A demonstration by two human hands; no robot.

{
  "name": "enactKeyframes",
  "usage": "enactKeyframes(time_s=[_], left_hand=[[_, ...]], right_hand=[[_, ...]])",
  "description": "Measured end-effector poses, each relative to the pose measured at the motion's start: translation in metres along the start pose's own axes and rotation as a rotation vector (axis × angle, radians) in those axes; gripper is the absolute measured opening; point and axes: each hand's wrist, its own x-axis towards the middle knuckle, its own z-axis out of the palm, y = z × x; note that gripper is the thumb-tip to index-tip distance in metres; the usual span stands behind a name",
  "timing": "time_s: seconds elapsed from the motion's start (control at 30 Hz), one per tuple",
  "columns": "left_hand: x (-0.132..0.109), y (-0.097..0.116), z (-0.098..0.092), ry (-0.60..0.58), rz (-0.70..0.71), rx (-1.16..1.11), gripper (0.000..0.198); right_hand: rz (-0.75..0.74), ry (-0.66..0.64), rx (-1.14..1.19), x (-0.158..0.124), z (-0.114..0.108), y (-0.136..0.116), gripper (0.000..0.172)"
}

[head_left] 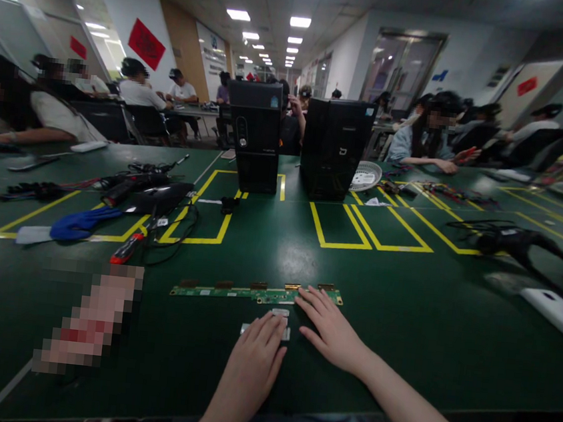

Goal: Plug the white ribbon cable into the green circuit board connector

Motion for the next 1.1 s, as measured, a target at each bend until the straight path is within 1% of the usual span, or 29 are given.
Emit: enactKeyframes(time_s=[0.13, 0.37, 0.53, 0.9, 1.1], left_hand=[[-0.002, -0.002, 0.001, -0.019, -0.009, -0.004, 0.038], [0.001, 0.008, 0.016, 0.013, 0.034, -0.024, 0.041], [0.003, 0.011, 0.022, 0.017, 0.021, -0.006, 0.046], [0.005, 0.009, 0.025, 0.042, 0.016, -0.007, 0.043], [0.005, 0.009, 0.023, 0.037, 0.005, -0.014, 0.045]], right_hand=[[0.022, 0.003, -0.003, -0.001, 0.001, 0.001, 0.053], [0.019, 0.009, -0.007, 0.0, 0.003, 0.001, 0.052], [0.024, -0.002, -0.023, 0.0, 0.003, 0.001, 0.051], [-0.001, 0.041, -0.01, -0.001, 0.004, 0.002, 0.048], [0.007, 0.031, -0.01, -0.001, 0.003, 0.001, 0.047]])
